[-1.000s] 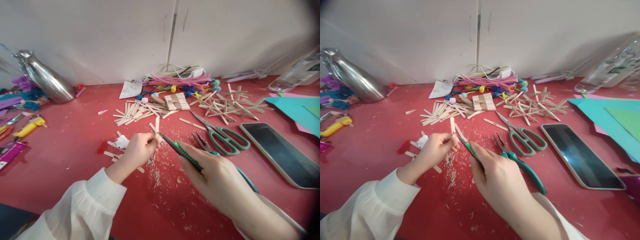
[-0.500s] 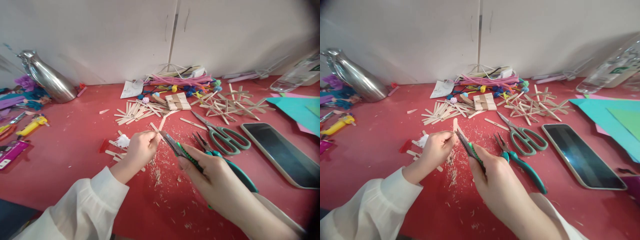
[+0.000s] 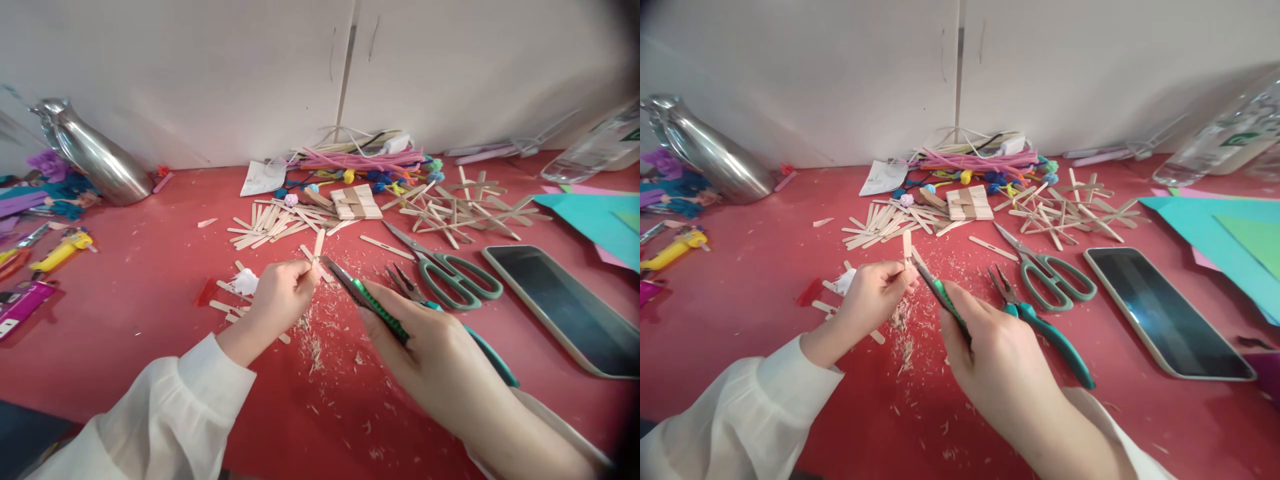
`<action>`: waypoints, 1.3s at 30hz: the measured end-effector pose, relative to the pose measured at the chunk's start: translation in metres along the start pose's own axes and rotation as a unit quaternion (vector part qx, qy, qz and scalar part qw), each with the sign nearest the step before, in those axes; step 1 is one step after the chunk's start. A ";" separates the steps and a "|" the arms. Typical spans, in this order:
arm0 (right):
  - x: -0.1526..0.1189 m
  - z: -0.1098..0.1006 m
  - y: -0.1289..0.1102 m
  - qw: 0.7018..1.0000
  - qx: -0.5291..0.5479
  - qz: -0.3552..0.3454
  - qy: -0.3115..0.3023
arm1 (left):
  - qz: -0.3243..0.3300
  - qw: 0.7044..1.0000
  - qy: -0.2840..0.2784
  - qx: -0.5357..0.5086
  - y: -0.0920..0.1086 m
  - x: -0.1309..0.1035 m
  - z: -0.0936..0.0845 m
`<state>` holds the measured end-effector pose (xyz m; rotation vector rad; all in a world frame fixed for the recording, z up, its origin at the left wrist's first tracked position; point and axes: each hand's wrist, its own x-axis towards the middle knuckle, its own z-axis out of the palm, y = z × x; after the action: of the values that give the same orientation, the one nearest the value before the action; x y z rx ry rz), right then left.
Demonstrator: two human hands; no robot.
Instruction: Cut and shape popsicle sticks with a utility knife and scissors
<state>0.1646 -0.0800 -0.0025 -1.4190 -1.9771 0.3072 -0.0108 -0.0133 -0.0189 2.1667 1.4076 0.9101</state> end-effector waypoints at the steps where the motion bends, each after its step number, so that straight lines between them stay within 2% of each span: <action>1: 0.000 0.001 0.000 0.999 -0.027 -0.019 0.015 | -0.003 1.000 -0.003 -0.002 0.000 0.000 0.000; 5: 0.003 0.000 0.000 0.993 -0.087 -0.071 0.038 | -0.002 1.000 -0.016 -0.001 0.001 0.000 -0.002; 10: 0.004 -0.001 -0.001 0.988 -0.117 -0.090 0.042 | 0.028 0.999 -0.011 0.029 0.002 0.001 -0.003; 15: 0.000 0.000 -0.002 0.987 -0.130 -0.091 0.032 | 0.074 0.993 0.030 0.085 0.001 0.000 0.001; 21: -0.001 0.001 -0.004 0.993 -0.102 -0.063 0.001 | 0.099 0.987 0.049 0.114 0.001 0.000 0.004; 23: -0.001 0.001 -0.005 0.996 -0.076 -0.041 -0.024 | 0.082 0.990 0.039 0.107 0.003 0.000 0.003; 25: -0.001 0.001 -0.004 0.997 -0.070 -0.037 -0.025 | 0.041 0.996 0.007 0.078 0.005 0.000 0.002; 28: -0.001 0.002 -0.002 0.990 -0.117 -0.075 0.025 | -0.030 0.998 -0.046 0.020 0.007 0.000 -0.002; 31: -0.001 0.002 0.000 0.983 -0.147 -0.097 0.057 | -0.069 0.995 -0.074 -0.003 0.008 0.001 -0.006; 35: 0.001 0.001 0.001 0.983 -0.144 -0.106 0.051 | -0.080 0.993 -0.088 -0.002 0.010 0.002 -0.009; 39: 0.002 0.000 0.001 0.984 -0.144 -0.095 0.031 | -0.056 0.995 -0.076 0.009 0.009 0.002 -0.008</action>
<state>0.1645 -0.0780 -0.0022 -1.3777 -2.1498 -0.1137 -0.0100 -0.0157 -0.0066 2.0972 1.4506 0.6801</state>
